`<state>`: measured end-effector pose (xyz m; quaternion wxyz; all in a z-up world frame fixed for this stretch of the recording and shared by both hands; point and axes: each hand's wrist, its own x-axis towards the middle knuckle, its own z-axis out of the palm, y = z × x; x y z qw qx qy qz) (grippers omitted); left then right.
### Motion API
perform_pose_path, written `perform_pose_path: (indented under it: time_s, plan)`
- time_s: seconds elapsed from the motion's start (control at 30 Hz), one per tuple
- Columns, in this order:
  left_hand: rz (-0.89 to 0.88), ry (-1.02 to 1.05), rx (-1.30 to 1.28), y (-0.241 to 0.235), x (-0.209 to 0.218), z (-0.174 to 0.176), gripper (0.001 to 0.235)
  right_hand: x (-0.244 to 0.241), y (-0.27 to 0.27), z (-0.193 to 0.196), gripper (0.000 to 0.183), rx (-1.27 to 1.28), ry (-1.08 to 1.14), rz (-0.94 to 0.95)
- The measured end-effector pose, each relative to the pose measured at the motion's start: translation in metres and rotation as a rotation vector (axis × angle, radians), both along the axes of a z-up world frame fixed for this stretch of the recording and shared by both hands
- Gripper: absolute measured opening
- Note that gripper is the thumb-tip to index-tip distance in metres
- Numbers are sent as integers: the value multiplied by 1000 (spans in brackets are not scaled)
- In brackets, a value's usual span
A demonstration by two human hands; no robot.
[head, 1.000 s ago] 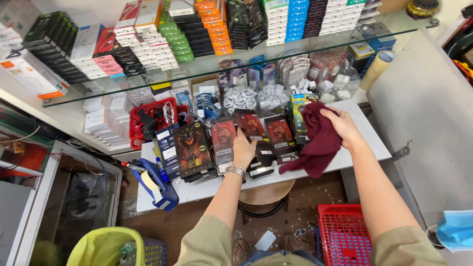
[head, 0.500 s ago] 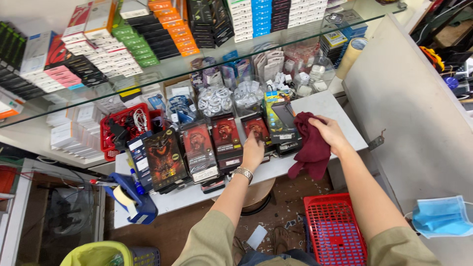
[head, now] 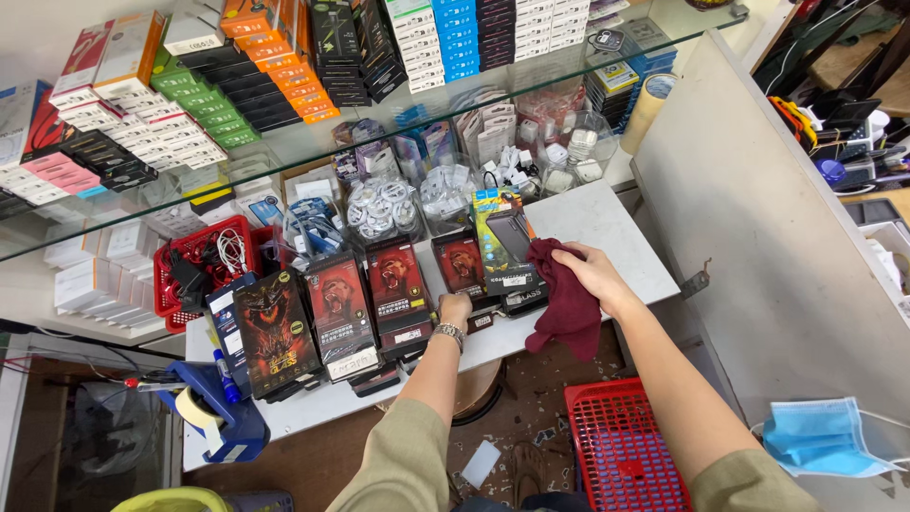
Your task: The person wipes the surfaces of multiple small product boxes with a maroon cloth on a cluttered counter. They handle each box individually, turning them over to wipe different sides, then stack them. The person also retrieves a wrapped item from a glass display cabinet and wipes it before placing it on the counter.
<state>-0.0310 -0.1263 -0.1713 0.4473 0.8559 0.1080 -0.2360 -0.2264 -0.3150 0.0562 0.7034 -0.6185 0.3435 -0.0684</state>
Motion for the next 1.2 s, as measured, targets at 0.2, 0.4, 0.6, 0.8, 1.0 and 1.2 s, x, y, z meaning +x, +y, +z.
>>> perform_pose_path:
  time_s: [0.2, 0.4, 0.6, 0.8, 1.0, 1.2]
  plan:
    - [-149, -55, 13, 3, -5, 65, 45, 0, 5, 2, 45, -16, -6, 18]
    - [-77, -6, -307, 29, 12, 147, 36, -10, 20, 15, 40, -5, -109, -38]
    - [-65, 130, -690, 79, 27, 190, 27, 5, 102, 51, 37, -528, -375, 61]
    - [-37, 224, -924, 93, 15, 190, 29, 39, 195, 82, 52, -1332, -330, 261]
    - [-102, 274, -1112, 138, 19, 217, 37, 16, 157, 77, 34, -1157, -387, 54]
    - [-438, -10, -775, 148, -12, 250, 66, 30, 165, 68, 42, -988, -390, 334]
